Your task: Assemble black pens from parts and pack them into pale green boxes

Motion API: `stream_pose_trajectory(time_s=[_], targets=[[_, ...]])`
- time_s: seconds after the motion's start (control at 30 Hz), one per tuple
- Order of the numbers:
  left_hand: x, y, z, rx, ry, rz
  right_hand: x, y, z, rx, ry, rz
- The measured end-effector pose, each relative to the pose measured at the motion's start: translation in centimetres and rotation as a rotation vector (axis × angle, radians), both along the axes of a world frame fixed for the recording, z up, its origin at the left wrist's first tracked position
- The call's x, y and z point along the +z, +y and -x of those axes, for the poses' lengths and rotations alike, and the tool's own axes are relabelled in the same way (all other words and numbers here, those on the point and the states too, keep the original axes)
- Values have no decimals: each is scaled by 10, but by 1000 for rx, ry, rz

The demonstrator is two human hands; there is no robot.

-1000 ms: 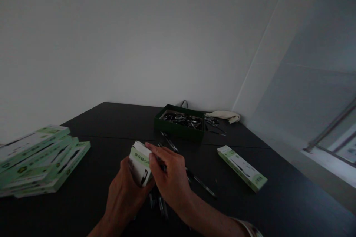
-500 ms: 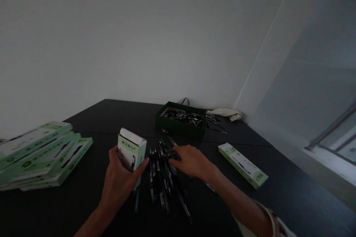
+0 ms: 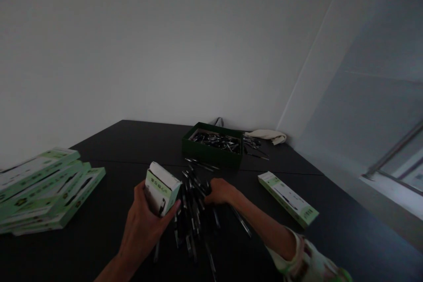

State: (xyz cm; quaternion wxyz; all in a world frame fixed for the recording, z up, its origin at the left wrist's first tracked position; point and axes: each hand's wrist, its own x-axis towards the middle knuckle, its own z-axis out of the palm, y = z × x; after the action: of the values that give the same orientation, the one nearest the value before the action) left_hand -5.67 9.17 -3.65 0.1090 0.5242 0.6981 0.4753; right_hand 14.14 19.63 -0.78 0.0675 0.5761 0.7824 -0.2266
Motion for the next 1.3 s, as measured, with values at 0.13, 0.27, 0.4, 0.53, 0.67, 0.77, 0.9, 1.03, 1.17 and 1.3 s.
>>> stream_pose_trajectory(time_s=[0.13, 0.27, 0.4, 0.53, 0.67, 0.77, 0.9, 1.03, 1.17, 1.3], targets=[[-2, 0, -1, -11, 37, -4, 6, 6, 15, 70, -154, 185], [-1, -1, -1, -28, 85, -18, 16, 2, 16, 100, -254, 267], [-2, -4, -1, -80, 146, -25, 34, -7, -12, 127, -259, 249], [-7, -6, -3, -135, 196, -15, 59, -13, -53, 148, -146, 151], [-9, -7, -5, -178, 219, 0, 84, -22, -82, 168, 77, 134], [-7, -7, -7, -200, 223, 16, 98, -36, -87, 176, 273, 144], [-6, -9, -11, -241, 226, 37, 108, -65, -69, 218, 525, 196], [-6, -10, -12, -284, 228, 59, 102, -79, -37, 216, 823, 305], [-4, -8, -9, -240, 219, 99, 83, -62, -33, 152, 732, 265], [-1, -4, -6, -162, 210, 139, 53, -40, -54, 168, 403, 370]])
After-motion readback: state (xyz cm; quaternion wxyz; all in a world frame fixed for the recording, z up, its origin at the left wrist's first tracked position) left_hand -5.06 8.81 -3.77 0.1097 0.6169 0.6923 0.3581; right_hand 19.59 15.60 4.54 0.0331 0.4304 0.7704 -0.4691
